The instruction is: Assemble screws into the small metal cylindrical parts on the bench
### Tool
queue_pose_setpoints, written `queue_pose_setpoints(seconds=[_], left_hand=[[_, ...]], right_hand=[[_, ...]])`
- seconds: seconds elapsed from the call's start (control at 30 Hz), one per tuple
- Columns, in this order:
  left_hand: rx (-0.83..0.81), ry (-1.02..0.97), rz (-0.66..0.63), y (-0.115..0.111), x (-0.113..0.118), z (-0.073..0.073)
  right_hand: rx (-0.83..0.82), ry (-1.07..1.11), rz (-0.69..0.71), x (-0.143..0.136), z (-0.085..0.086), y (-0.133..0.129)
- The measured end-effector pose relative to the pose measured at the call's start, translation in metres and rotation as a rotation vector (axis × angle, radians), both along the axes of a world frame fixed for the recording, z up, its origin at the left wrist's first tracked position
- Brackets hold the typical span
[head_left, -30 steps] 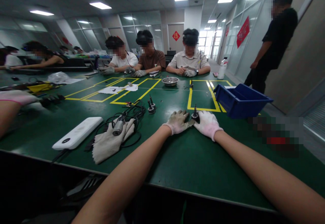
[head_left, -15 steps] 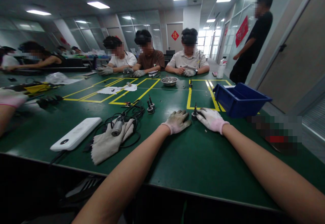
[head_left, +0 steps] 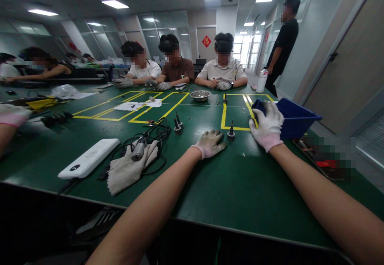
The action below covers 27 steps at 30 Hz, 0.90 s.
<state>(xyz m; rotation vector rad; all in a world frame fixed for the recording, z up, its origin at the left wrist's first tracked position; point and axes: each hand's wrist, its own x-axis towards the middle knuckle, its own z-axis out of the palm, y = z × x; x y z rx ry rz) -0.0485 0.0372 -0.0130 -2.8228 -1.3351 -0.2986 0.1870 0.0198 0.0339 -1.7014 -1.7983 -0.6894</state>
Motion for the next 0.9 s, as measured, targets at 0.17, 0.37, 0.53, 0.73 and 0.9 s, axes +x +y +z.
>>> queue_pose_setpoints(seconds=[0.17, 0.37, 0.53, 0.73, 0.9], left_hand=[[-0.023, -0.015, -0.006, 0.000, 0.001, 0.001], [-0.026, 0.001, -0.001, 0.000, 0.001, 0.001], [-0.032, 0.003, 0.001, 0.000, 0.000, 0.002], [-0.037, -0.007, 0.005, -0.002, 0.001, 0.004], [-0.043, -0.014, 0.014, -0.003, 0.001, 0.004]], right_hand=[[0.067, -0.038, -0.117, 0.029, 0.010, 0.003], [-0.112, -0.020, -0.239, 0.055, 0.002, 0.021], [-0.094, -0.041, -0.256, 0.054, -0.001, 0.024], [-0.069, -0.053, -0.253, 0.055, -0.003, 0.023], [-0.074, -0.049, -0.244, 0.055, -0.003, 0.022]])
